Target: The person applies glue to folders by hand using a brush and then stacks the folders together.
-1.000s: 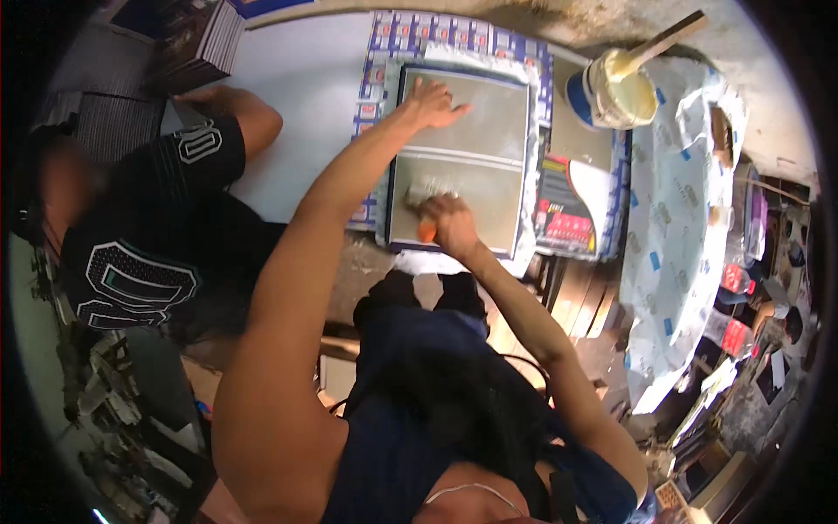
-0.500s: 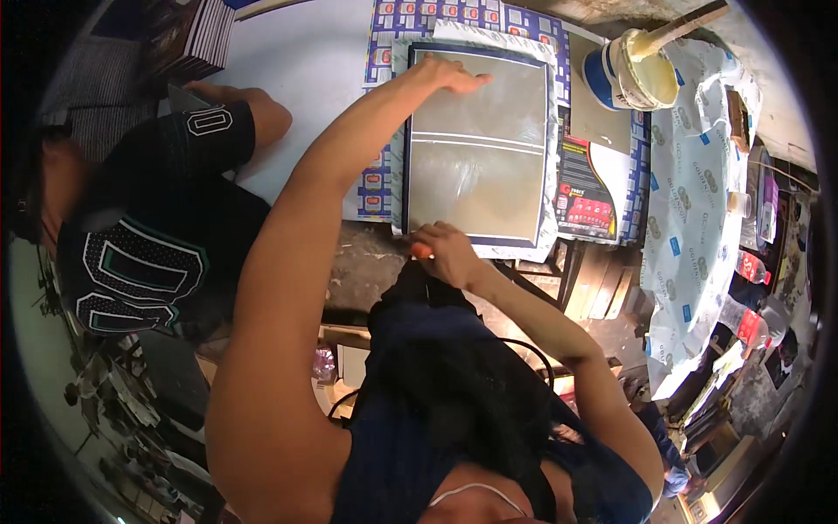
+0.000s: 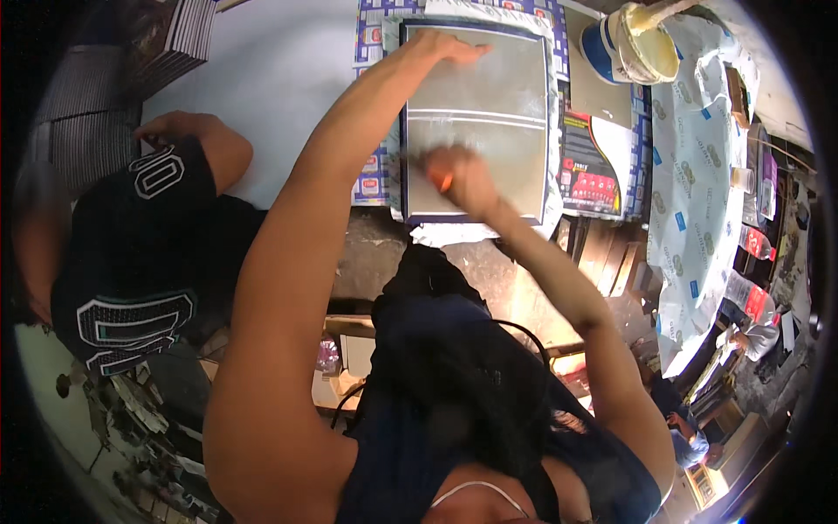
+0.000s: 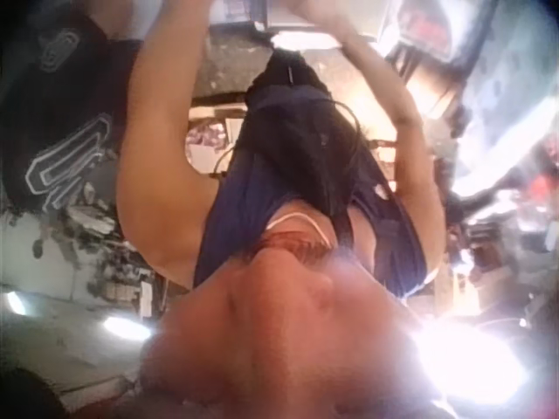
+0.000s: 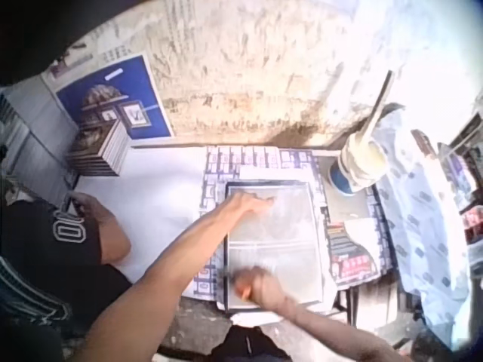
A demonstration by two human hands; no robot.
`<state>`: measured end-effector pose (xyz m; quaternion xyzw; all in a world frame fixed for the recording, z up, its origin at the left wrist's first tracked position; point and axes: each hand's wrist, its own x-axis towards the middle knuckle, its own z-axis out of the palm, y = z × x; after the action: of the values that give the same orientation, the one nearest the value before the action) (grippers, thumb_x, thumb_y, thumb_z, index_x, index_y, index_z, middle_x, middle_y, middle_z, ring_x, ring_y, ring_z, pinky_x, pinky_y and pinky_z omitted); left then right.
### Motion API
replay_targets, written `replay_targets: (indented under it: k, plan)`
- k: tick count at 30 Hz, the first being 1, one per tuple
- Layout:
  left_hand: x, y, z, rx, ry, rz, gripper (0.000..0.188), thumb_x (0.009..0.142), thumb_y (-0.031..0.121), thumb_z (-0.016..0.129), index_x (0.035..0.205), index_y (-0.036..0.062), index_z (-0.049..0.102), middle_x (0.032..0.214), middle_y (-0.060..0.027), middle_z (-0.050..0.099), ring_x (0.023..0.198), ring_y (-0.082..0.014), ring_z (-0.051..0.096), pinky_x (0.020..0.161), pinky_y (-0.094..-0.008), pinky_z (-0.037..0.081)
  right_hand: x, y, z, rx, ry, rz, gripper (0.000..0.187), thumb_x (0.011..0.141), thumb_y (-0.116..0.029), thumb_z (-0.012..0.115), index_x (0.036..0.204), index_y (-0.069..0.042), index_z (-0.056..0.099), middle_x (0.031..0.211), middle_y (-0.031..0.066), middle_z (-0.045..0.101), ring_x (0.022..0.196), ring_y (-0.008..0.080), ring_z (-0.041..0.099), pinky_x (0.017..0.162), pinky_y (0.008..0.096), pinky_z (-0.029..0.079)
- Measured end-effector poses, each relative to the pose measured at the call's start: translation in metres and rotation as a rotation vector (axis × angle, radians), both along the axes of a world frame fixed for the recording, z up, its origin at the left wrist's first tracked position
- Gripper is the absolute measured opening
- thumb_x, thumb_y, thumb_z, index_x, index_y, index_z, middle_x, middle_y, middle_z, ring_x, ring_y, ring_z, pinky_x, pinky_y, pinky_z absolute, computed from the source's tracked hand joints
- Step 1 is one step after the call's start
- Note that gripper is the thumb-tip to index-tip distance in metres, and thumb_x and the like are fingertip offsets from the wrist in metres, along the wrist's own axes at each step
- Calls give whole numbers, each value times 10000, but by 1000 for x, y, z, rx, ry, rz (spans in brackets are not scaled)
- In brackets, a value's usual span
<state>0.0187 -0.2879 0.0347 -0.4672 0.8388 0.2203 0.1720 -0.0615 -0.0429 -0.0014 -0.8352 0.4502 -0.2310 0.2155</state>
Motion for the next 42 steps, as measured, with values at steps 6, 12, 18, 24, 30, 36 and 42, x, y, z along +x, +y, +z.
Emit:
replay_targets:
  k: [6,12,18,24,30,36,42]
  plan:
    - [-15,-3,-28,91,-133,87,881,877,772,184,1538,193,255,1606,-106,182,1487,-308,142,1197,-516,75,24,-21,-33,-11,-15,-144,207,729,-52,620,931,-87,644,958,127,649,847,327,596,787,442,493]
    - [-19,-2,-48,172,-188,152,874,879,769,152,1531,203,283,1610,-92,176,1486,-306,152,1187,-564,55,9,96,8,100,-213,57,372,663,26,657,1027,-46,665,994,116,674,929,312,639,850,414,506]
    - [-22,6,-70,125,-191,156,866,884,762,133,1520,203,314,1619,-76,142,1485,-305,158,1177,-588,57,1,48,4,308,43,-111,254,745,-93,583,979,-28,655,1009,142,666,887,349,586,816,432,472]
    - [-16,8,-86,102,-184,173,859,889,755,118,1507,204,350,1629,-58,101,1484,-302,166,1169,-608,61,-3,129,11,138,-90,-14,383,731,-65,617,1113,-45,644,1118,135,644,1030,317,592,915,429,465]
    - [-17,8,-84,107,-139,161,842,898,746,121,1501,209,361,1618,-64,160,1481,-294,180,1156,-634,94,-64,-49,-5,-248,-32,17,257,766,-137,636,1016,-154,695,1088,52,667,1020,299,611,865,415,488]
    - [-23,4,-90,137,-79,186,831,908,717,218,1497,150,364,1600,-102,213,1476,-329,166,1198,-565,39,-83,15,14,325,343,587,102,778,-201,624,849,-132,650,902,55,659,945,274,609,791,424,492]
    - [16,60,-78,-284,398,265,520,958,462,432,1291,84,561,1417,-152,456,1322,-358,408,1062,-554,326,-165,68,77,310,146,354,168,817,-165,670,972,-107,695,937,61,654,924,284,609,801,409,482]
